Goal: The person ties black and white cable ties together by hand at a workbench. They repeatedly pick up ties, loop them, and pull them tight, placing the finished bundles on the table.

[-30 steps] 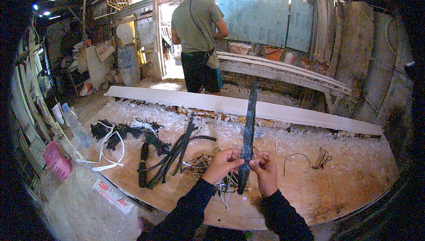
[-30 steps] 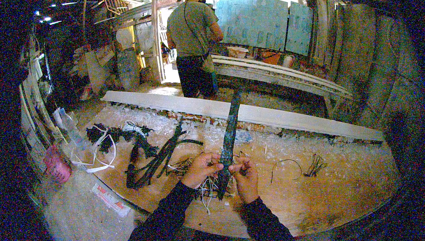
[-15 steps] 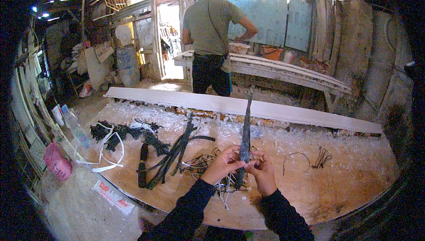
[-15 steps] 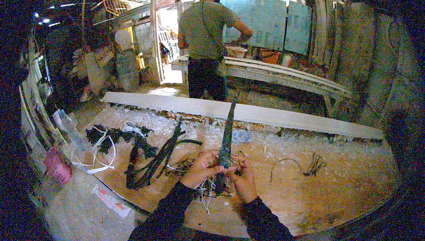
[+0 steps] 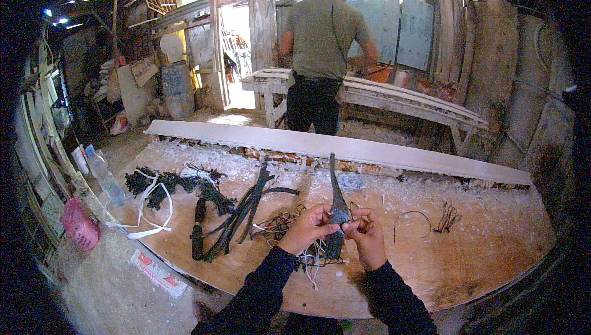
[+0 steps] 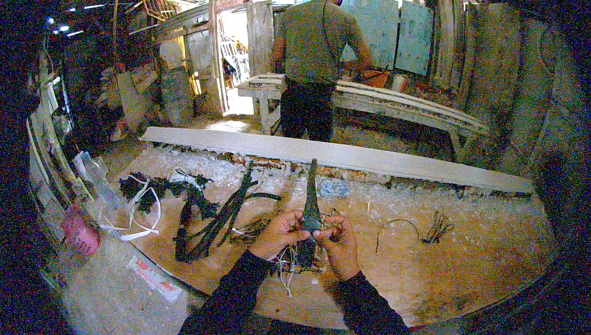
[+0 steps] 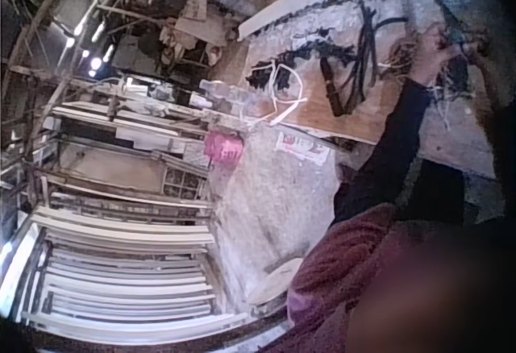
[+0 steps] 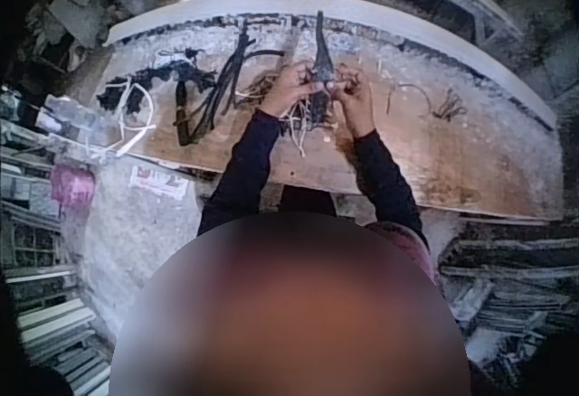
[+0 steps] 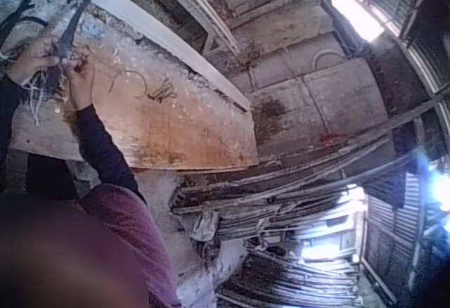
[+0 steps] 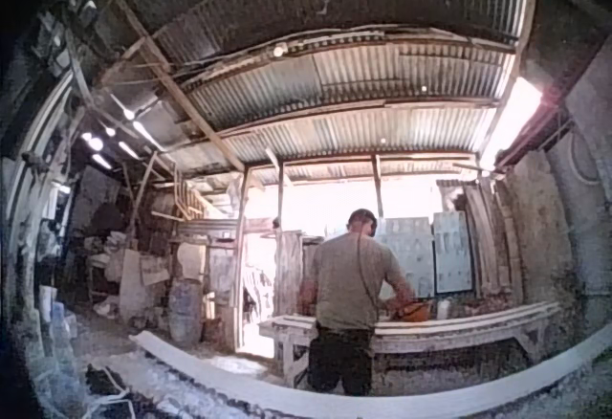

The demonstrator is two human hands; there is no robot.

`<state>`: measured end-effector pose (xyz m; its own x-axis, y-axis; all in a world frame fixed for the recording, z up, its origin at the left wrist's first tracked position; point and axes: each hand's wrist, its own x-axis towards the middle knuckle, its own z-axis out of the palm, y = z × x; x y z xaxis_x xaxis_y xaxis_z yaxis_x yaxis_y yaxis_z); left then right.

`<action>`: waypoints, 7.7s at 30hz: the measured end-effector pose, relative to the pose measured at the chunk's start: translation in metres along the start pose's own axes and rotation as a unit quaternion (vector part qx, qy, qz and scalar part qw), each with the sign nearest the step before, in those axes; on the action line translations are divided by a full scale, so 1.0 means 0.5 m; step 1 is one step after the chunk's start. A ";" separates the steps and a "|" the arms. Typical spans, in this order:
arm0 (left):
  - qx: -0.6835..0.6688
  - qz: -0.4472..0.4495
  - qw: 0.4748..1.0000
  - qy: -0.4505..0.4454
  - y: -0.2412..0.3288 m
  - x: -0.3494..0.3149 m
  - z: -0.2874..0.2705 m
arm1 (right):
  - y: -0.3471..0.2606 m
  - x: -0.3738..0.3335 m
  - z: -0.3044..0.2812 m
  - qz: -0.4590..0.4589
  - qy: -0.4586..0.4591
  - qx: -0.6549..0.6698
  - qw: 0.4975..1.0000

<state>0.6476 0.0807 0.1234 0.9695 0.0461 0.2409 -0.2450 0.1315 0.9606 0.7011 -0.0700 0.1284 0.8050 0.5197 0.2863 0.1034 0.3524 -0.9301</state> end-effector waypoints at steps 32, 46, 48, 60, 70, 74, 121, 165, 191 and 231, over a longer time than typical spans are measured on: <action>-0.005 0.013 0.997 0.071 0.008 -0.003 0.005 | -0.005 -0.002 0.000 0.087 -0.023 0.027 0.996; -0.007 0.038 0.999 0.025 0.001 0.003 0.018 | 0.021 0.002 -0.007 -0.033 0.015 -0.061 0.997; -0.059 0.005 0.998 0.009 0.001 0.002 0.022 | 0.023 0.002 -0.008 -0.042 0.022 -0.060 0.997; 0.026 0.018 0.998 -0.057 -0.045 0.012 0.007 | 0.000 -0.027 -0.052 0.165 -0.033 0.030 0.985; 0.164 -0.053 0.985 -0.025 -0.042 0.005 0.001 | 0.043 -0.054 -0.038 0.104 -0.040 0.039 0.993; 0.144 -0.051 0.987 -0.043 -0.065 0.009 0.006 | 0.046 -0.052 -0.041 0.150 -0.044 0.027 0.987; 0.314 0.001 0.949 0.001 -0.046 -0.001 0.030 | 0.029 -0.053 -0.049 0.122 0.031 -0.032 0.992; -0.076 0.026 0.996 -0.031 0.001 -0.018 0.003 | 0.024 -0.047 -0.069 0.113 -0.001 -0.176 0.978; 0.098 0.303 0.746 0.585 0.064 -0.079 -0.194 | 0.057 0.049 -0.296 -0.044 0.148 -0.567 0.809; 0.082 -0.065 0.992 -0.064 -0.050 -0.011 0.008 | -0.010 -0.033 -0.088 0.203 -0.081 -0.052 0.974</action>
<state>0.6485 0.0732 0.0987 0.9890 -0.0888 0.1181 -0.1216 -0.0349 0.9920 0.7131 -0.1144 0.1183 0.6895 0.7191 -0.0860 -0.1393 0.0152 -0.9901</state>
